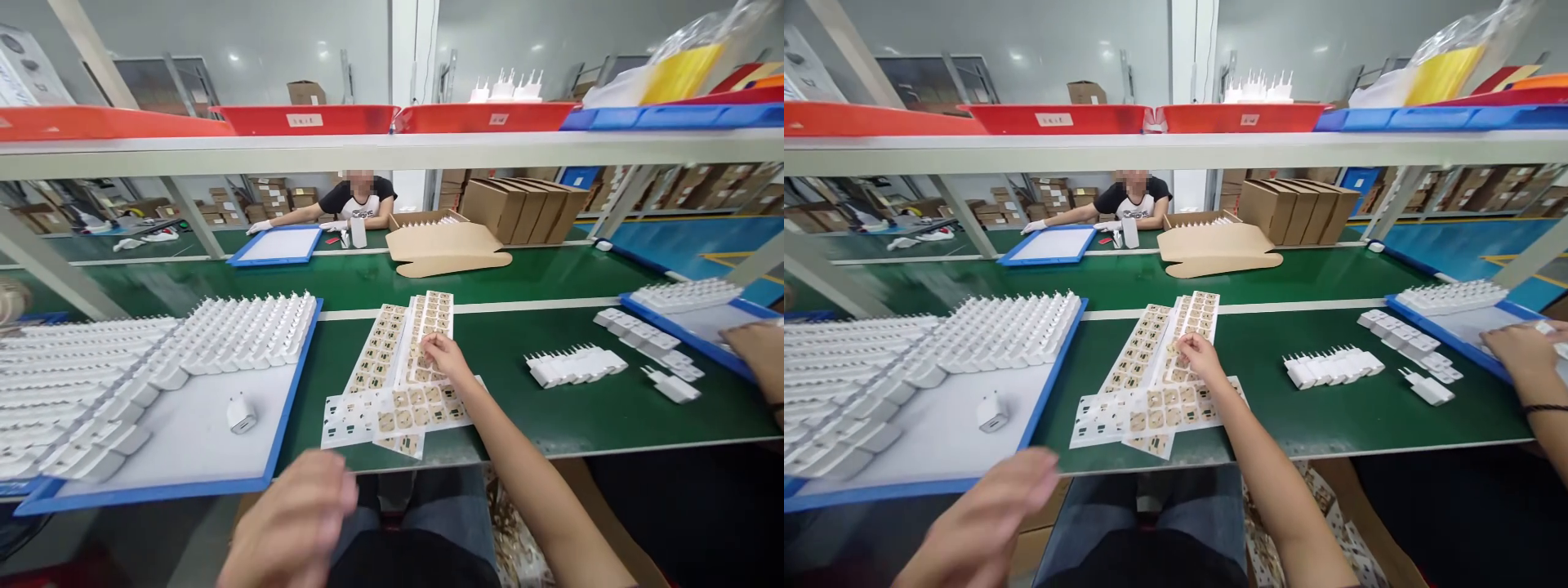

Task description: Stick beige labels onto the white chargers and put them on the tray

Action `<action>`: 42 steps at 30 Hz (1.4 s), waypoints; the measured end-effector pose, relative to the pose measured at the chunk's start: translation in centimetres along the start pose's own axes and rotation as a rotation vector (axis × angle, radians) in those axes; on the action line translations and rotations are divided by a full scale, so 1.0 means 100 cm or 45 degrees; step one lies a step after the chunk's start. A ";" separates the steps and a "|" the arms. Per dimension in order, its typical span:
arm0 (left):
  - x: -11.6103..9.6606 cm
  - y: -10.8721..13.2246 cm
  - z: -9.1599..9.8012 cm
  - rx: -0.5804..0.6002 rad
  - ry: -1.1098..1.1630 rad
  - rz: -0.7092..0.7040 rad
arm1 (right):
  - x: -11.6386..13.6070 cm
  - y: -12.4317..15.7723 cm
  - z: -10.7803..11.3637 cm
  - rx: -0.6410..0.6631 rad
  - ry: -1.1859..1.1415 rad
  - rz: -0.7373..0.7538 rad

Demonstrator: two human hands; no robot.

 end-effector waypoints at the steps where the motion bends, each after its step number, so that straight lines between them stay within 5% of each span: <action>1: 0.012 -0.006 -0.005 0.051 -0.099 -0.077 | 0.001 0.001 -0.001 0.003 -0.003 -0.002; 6: 0.112 -0.010 -0.014 0.048 -0.759 -0.073 | 0.006 0.007 -0.006 0.050 -0.006 -0.003; 10: 0.147 0.007 -0.020 0.111 -0.929 -0.084 | 0.008 0.011 -0.016 0.120 0.002 -0.009; 22: 0.143 0.006 -0.013 -0.032 -1.045 0.029 | 0.017 0.024 -0.038 0.289 0.031 0.033; 24: 0.134 -0.002 0.010 -0.124 -1.072 0.012 | 0.019 0.025 -0.038 0.301 0.043 0.028; 27: 0.121 -0.027 0.076 -0.273 -1.225 0.025 | 0.018 0.028 -0.041 0.331 0.089 -0.010; 29: 0.134 -0.046 0.116 -0.110 -1.356 0.171 | 0.017 0.033 -0.044 0.367 0.122 -0.027; 32: 0.171 -0.055 0.151 0.319 -1.366 0.456 | 0.014 0.039 -0.048 0.418 0.132 -0.036; 34: 0.182 -0.056 0.165 0.400 -1.337 0.513 | 0.009 0.039 -0.048 0.424 0.132 -0.050; 38: 0.177 -0.051 0.177 0.251 -1.351 0.500 | -0.002 0.028 -0.041 0.364 0.170 -0.080; 42: 0.146 -0.033 0.158 -0.047 -1.079 0.490 | 0.001 0.031 -0.039 0.209 0.156 -0.110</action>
Point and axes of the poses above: each hand's wrist, its own y-axis away from the middle knuckle, its own z-axis out of the back of the hand, x = y × z, the point moved 10 cm from there along -y, towards the middle knuckle, and after that the axes turned 9 degrees about -x, right-handed, at the moved point
